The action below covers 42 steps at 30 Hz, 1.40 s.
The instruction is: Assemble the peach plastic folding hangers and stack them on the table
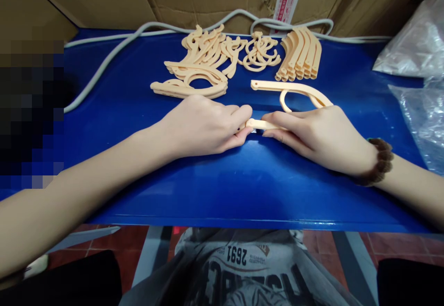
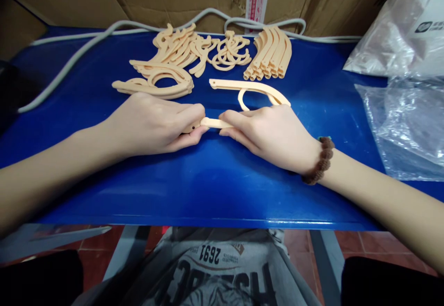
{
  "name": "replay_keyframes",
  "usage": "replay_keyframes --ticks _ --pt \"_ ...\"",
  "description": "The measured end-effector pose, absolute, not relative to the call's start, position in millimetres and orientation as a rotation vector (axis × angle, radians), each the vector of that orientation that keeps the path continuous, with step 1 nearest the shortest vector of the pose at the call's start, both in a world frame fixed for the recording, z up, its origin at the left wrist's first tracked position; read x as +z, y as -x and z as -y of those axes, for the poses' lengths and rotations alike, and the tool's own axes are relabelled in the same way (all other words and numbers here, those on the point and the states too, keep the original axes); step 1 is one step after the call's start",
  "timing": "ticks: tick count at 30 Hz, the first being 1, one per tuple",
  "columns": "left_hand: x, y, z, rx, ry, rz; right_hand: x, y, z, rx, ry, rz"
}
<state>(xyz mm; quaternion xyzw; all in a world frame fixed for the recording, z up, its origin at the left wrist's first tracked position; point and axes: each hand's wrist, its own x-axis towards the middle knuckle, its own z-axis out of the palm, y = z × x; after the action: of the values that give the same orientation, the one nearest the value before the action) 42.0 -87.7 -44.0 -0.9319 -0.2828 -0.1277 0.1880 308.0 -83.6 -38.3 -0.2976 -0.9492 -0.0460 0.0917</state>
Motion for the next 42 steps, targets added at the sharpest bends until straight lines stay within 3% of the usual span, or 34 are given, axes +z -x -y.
replay_keyframes --ticks 42 --pt "-43.7 -40.2 91.3 -0.342 2.760 0.769 -35.0 -310.8 83.6 -0.121 0.789 2.854"
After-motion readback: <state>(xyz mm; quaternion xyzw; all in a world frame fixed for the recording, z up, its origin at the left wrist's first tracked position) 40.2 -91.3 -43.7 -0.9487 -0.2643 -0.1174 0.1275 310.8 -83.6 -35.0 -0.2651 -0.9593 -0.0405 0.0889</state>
